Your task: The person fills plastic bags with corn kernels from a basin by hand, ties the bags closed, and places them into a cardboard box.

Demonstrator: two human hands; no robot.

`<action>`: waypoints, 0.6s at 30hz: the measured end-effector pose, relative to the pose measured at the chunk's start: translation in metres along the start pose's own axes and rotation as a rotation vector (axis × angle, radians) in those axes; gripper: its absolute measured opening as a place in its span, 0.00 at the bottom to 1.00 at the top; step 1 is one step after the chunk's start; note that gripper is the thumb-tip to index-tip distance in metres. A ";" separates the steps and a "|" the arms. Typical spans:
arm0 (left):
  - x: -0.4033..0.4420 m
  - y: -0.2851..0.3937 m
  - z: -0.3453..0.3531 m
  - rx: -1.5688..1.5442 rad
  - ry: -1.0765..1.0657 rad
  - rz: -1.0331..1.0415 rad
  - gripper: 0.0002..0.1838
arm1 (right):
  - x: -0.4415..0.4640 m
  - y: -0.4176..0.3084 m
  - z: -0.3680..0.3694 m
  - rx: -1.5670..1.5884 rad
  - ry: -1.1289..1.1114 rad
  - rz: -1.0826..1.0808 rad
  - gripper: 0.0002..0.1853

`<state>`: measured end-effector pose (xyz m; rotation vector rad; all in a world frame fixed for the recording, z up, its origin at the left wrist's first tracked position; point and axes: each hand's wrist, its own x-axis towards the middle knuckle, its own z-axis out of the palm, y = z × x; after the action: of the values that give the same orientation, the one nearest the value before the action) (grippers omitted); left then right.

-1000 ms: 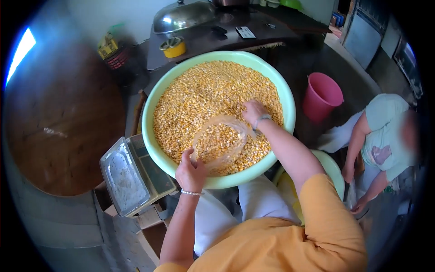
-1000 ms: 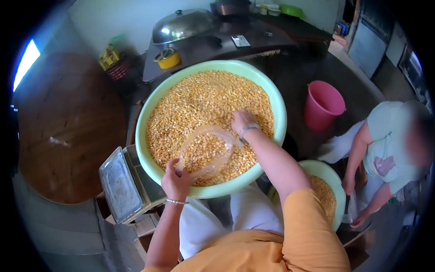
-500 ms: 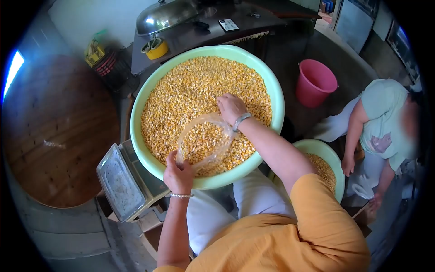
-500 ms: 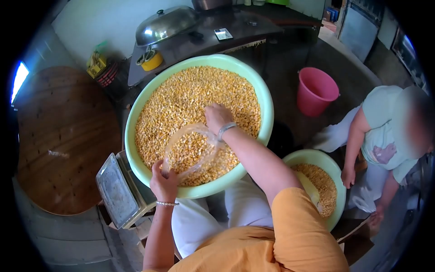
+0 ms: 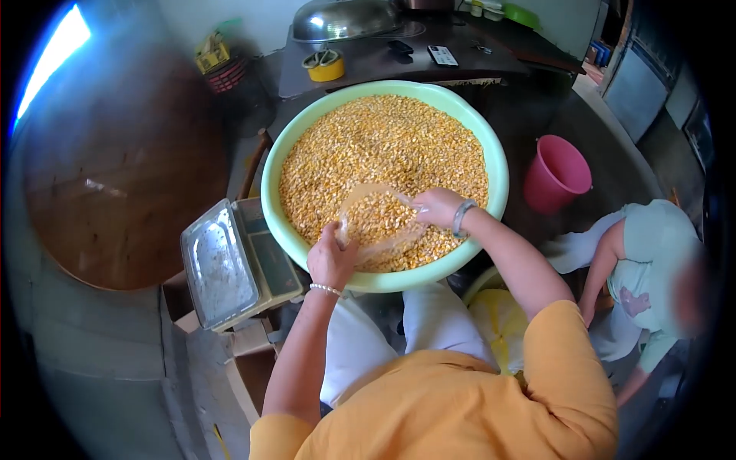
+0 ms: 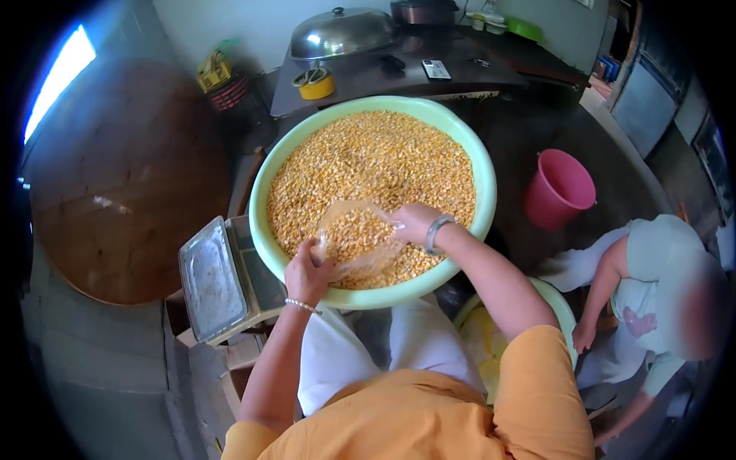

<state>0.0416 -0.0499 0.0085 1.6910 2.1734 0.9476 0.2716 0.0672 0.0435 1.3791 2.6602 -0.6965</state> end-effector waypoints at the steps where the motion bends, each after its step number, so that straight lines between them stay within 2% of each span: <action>1: -0.001 -0.003 -0.003 -0.024 -0.036 0.018 0.21 | 0.001 0.008 0.001 0.043 0.018 0.005 0.16; 5: -0.002 -0.002 -0.010 -0.140 -0.045 0.010 0.14 | -0.006 0.025 -0.009 0.107 0.167 -0.041 0.10; 8: -0.003 -0.006 -0.004 -0.177 0.047 0.024 0.11 | -0.011 0.025 -0.017 0.660 0.077 0.089 0.06; 9: -0.003 -0.008 0.000 -0.183 0.086 0.043 0.10 | -0.005 0.030 -0.013 0.751 0.069 0.098 0.06; 12: -0.004 -0.006 0.001 -0.144 0.098 0.061 0.10 | 0.008 0.026 0.011 1.240 0.280 -0.048 0.10; 18: -0.004 -0.005 0.003 -0.105 0.115 0.058 0.07 | 0.036 0.004 0.027 1.638 0.341 -0.304 0.13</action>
<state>0.0409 -0.0533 0.0019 1.6970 2.1140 1.1806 0.2496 0.0858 0.0087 1.0995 2.1850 -3.2965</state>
